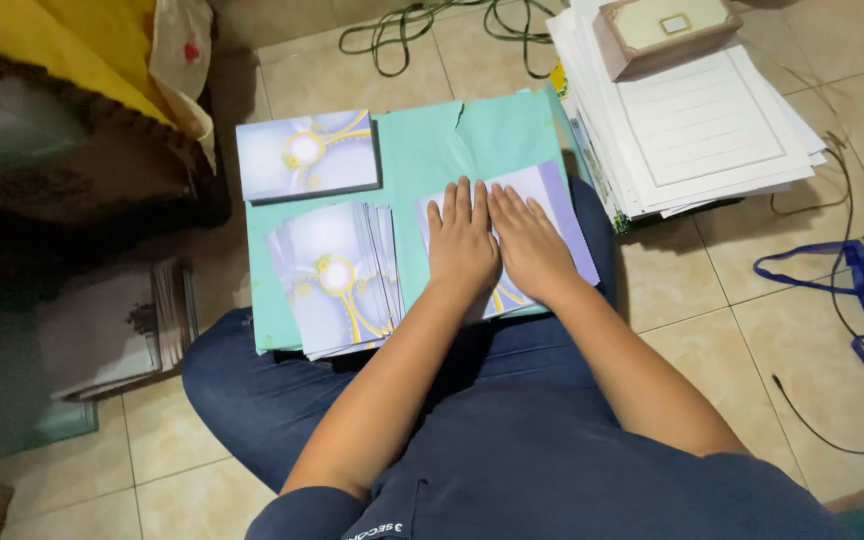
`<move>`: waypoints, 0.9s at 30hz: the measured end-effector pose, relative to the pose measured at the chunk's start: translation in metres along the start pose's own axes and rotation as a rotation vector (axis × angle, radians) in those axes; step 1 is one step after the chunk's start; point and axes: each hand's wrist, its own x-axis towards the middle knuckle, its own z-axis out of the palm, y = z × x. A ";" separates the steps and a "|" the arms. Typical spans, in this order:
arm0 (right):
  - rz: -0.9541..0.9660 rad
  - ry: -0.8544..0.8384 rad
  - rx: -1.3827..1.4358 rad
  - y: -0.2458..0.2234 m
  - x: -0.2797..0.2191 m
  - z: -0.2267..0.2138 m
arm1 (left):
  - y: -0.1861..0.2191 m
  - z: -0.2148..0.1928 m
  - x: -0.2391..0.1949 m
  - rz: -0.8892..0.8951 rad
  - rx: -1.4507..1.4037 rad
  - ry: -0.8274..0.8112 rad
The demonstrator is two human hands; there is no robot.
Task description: Folding individual printed paper sheets and stacking them on a work surface.
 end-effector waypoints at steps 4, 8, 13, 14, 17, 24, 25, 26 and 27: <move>0.022 -0.022 0.009 -0.018 -0.049 -0.009 | 0.003 -0.012 0.003 -0.001 0.012 -0.019; 0.022 -0.052 0.099 -0.027 -0.069 -0.017 | 0.005 -0.019 -0.001 -0.013 -0.025 -0.007; -0.004 0.010 0.004 -0.013 -0.018 -0.008 | 0.002 -0.017 -0.002 -0.013 -0.037 0.006; 0.012 0.010 0.006 -0.010 -0.003 -0.007 | 0.002 -0.017 -0.002 -0.014 -0.048 0.010; 0.021 -0.006 0.027 -0.001 0.018 -0.006 | 0.002 -0.015 -0.001 -0.020 -0.064 0.023; -0.057 -0.023 0.052 -0.010 -0.044 -0.007 | 0.001 -0.015 -0.004 -0.025 -0.090 0.073; -0.054 -0.027 0.052 -0.014 -0.053 -0.012 | 0.000 -0.013 -0.005 -0.024 -0.092 0.069; -0.050 -0.065 0.108 -0.018 -0.060 -0.017 | -0.001 -0.012 -0.004 -0.017 -0.090 0.074; -0.047 -0.103 0.165 -0.021 -0.067 -0.023 | -0.001 -0.012 -0.003 -0.009 -0.088 0.079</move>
